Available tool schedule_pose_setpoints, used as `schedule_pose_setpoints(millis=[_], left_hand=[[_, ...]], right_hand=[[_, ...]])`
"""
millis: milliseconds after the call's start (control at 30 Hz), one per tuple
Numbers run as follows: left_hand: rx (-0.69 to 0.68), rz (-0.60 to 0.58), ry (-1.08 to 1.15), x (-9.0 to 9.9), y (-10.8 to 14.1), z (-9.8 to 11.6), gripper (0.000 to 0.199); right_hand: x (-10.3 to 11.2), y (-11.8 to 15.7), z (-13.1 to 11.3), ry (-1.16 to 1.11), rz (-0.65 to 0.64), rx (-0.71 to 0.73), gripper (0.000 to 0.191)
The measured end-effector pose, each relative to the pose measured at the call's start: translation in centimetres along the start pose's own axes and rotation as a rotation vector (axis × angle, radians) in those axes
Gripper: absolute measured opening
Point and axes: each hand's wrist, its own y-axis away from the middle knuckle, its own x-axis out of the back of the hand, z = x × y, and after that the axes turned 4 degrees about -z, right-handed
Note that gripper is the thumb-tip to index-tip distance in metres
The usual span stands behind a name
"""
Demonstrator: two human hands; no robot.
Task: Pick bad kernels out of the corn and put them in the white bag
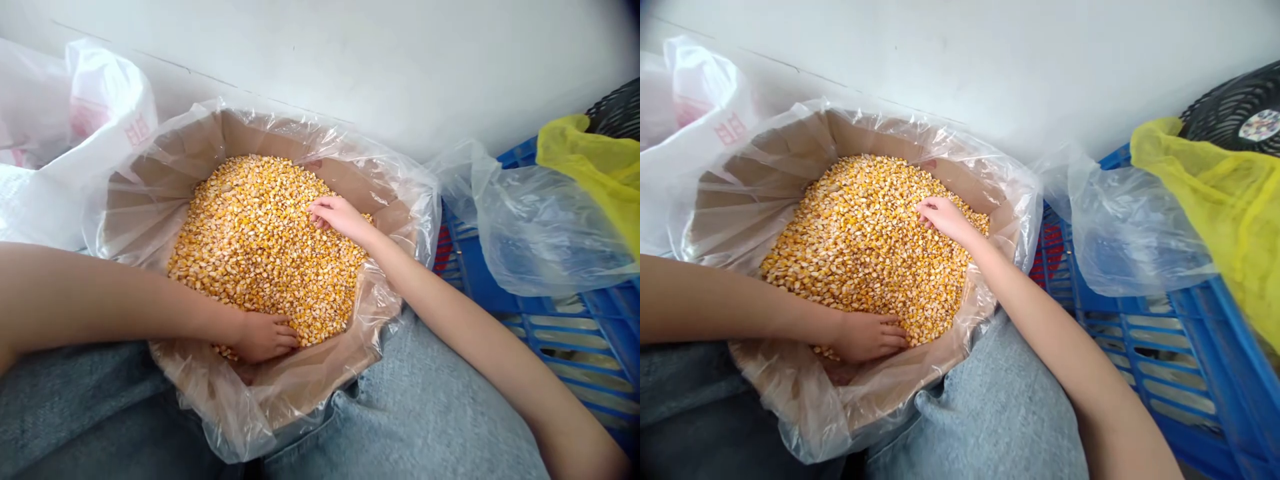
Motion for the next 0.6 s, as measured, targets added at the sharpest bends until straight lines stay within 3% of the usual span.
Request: schedule_pose_setpoints(millis=[67, 167, 333, 600], left_hand=[[0.059, 0.037, 0.05, -1.2, 0.3, -0.5, 0.029], [0.055, 0.057, 0.093, -1.4, 0.8, -2.7, 0.03], [0.012, 0.068, 0.143, -0.2, 0.6, -5.7, 0.037], [0.02, 0.011, 0.137, 1.8, 0.3, -8.3, 0.038]], right_hand=[[0.0, 0.0, 0.1, -0.007, -0.001, -0.014, 0.017], [0.1, 0.0, 0.4, -0.01, -0.007, -0.018, 0.017], [0.1, 0.1, 0.5, 0.026, 0.009, -0.026, 0.016], [0.2, 0.5, 0.2, 0.048, 0.013, -0.031, 0.016]])
